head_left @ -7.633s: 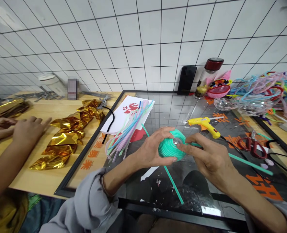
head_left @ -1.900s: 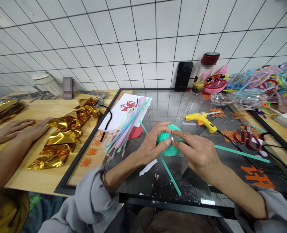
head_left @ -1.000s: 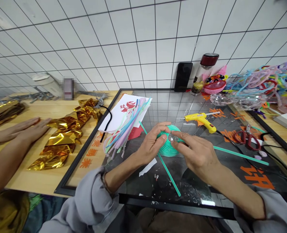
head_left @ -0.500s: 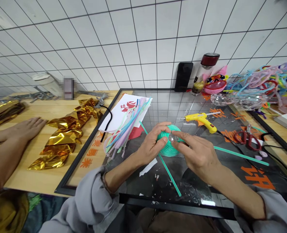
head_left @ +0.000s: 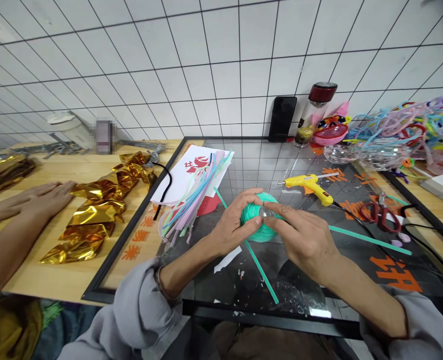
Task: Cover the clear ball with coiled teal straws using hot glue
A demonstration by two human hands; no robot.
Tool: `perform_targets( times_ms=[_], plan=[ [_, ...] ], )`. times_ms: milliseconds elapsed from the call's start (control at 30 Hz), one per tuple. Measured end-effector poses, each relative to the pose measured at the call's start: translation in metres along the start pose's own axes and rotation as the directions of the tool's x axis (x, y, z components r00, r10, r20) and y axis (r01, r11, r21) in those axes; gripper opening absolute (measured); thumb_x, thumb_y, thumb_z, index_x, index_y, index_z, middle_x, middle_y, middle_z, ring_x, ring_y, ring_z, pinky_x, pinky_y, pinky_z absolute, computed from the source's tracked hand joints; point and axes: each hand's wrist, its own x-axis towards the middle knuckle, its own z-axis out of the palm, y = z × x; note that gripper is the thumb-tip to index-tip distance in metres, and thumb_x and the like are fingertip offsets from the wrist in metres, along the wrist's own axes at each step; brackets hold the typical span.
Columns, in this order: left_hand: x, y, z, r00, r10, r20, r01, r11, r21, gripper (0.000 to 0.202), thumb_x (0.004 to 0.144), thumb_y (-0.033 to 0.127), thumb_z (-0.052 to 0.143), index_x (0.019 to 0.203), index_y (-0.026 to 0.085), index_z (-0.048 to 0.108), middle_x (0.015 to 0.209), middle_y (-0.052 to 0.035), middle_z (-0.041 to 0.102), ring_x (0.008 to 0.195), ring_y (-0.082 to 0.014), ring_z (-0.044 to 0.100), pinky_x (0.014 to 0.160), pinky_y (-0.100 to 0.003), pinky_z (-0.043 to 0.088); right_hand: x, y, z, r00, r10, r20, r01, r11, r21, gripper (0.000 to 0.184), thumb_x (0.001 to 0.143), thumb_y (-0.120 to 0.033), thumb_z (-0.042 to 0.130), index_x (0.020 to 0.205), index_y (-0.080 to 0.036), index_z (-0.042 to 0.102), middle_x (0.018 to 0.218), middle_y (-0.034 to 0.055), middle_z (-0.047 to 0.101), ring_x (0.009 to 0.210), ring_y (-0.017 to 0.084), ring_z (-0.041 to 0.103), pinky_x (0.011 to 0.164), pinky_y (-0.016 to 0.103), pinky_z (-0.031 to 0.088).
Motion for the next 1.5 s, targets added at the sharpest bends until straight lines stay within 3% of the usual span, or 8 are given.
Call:
perform_targets(
  times_ms=[433, 567, 667, 900, 1033, 1233, 1367, 1500],
  plan=[
    [0.004, 0.0, -0.005, 0.999, -0.008, 0.033, 0.009, 0.999, -0.034, 0.02, 0.093, 0.024, 0.055, 0.113, 0.023, 0.052, 0.143, -0.0125, 0.054, 0.138, -0.0278, 0.049, 0.115, -0.05, 0.038, -0.01, -0.005, -0.001, 0.998, 0.064, 0.008, -0.064, 0.997, 0.046, 0.036, 0.087, 0.002, 0.049, 0.12, -0.01, 0.06, 0.13, 0.0214, 0.069, 0.095, 0.027, 0.074, 0.073, 0.038, 0.059],
    [0.004, 0.001, -0.005, 0.998, -0.047, 0.039, 0.048, 0.998, -0.035, 0.02, 0.093, 0.028, 0.057, 0.112, 0.023, 0.052, 0.143, -0.0129, 0.055, 0.138, -0.0297, 0.049, 0.115, -0.051, 0.038, -0.005, -0.004, -0.009, 0.967, 0.234, -0.099, -0.209, 0.953, 0.218, 0.035, 0.087, -0.001, 0.052, 0.118, -0.016, 0.059, 0.118, 0.0146, 0.073, 0.107, 0.026, 0.071, 0.087, 0.04, 0.058],
    [0.003, 0.002, -0.005, 0.997, -0.059, 0.042, 0.061, 0.998, -0.034, 0.02, 0.092, 0.027, 0.057, 0.111, 0.023, 0.052, 0.143, -0.0128, 0.055, 0.138, -0.0291, 0.049, 0.115, -0.051, 0.038, -0.003, -0.004, -0.017, 0.907, 0.35, -0.236, -0.283, 0.919, 0.275, 0.035, 0.088, -0.001, 0.057, 0.112, -0.025, 0.062, 0.095, 0.0046, 0.074, 0.09, 0.021, 0.072, 0.081, 0.036, 0.058],
    [0.004, 0.001, -0.007, 0.997, -0.069, 0.027, 0.07, 0.997, -0.042, 0.021, 0.092, 0.029, 0.056, 0.111, 0.023, 0.053, 0.143, -0.0128, 0.055, 0.138, -0.0303, 0.048, 0.115, -0.052, 0.036, -0.011, -0.026, -0.016, 0.985, 0.083, -0.153, -0.008, 0.898, 0.439, 0.033, 0.09, 0.001, 0.051, 0.112, -0.019, 0.064, 0.091, 0.0063, 0.076, 0.086, 0.018, 0.071, 0.073, 0.031, 0.057],
    [0.005, 0.0, -0.01, 0.995, -0.095, 0.022, 0.097, 0.993, -0.062, 0.022, 0.092, 0.032, 0.056, 0.112, 0.022, 0.053, 0.147, -0.0139, 0.052, 0.141, -0.0302, 0.045, 0.118, -0.052, 0.034, -0.014, -0.035, 0.002, 0.992, -0.029, -0.126, 0.075, 0.923, 0.377, 0.013, 0.095, -0.009, 0.053, 0.095, -0.014, 0.065, 0.065, 0.002, 0.065, 0.057, 0.014, 0.054, 0.054, 0.029, 0.042],
    [0.005, -0.003, -0.012, 0.992, -0.125, 0.003, 0.125, 0.989, -0.086, 0.022, 0.093, 0.03, 0.054, 0.113, 0.022, 0.051, 0.149, -0.0136, 0.051, 0.14, -0.0294, 0.046, 0.118, -0.053, 0.033, -0.032, -0.024, 0.011, 0.956, 0.264, 0.129, -0.286, 0.936, 0.206, 0.028, 0.097, -0.018, 0.049, 0.069, -0.021, 0.053, 0.057, -0.0016, 0.055, 0.05, 0.013, 0.051, 0.054, 0.029, 0.035],
    [0.006, -0.005, -0.012, 0.989, -0.144, 0.014, 0.145, 0.985, -0.092, 0.022, 0.094, 0.032, 0.053, 0.114, 0.023, 0.052, 0.148, -0.0133, 0.051, 0.136, -0.0294, 0.049, 0.117, -0.054, 0.034, -0.044, -0.015, 0.014, 0.859, 0.458, 0.23, -0.49, 0.865, 0.109, 0.016, 0.097, -0.028, 0.048, 0.092, -0.02, 0.06, 0.067, 0.0007, 0.063, 0.056, 0.018, 0.059, 0.053, 0.029, 0.04],
    [0.006, -0.005, -0.014, 0.988, -0.153, 0.025, 0.155, 0.982, -0.111, 0.022, 0.094, 0.033, 0.053, 0.114, 0.023, 0.052, 0.151, -0.0124, 0.049, 0.137, -0.0296, 0.049, 0.116, -0.054, 0.036, -0.044, -0.009, 0.017, 0.816, 0.56, 0.142, -0.559, 0.704, 0.438, 0.034, 0.095, -0.04, 0.058, 0.122, -0.02, 0.054, 0.104, 0.0074, 0.068, 0.085, 0.02, 0.066, 0.072, 0.032, 0.054]
  ],
)
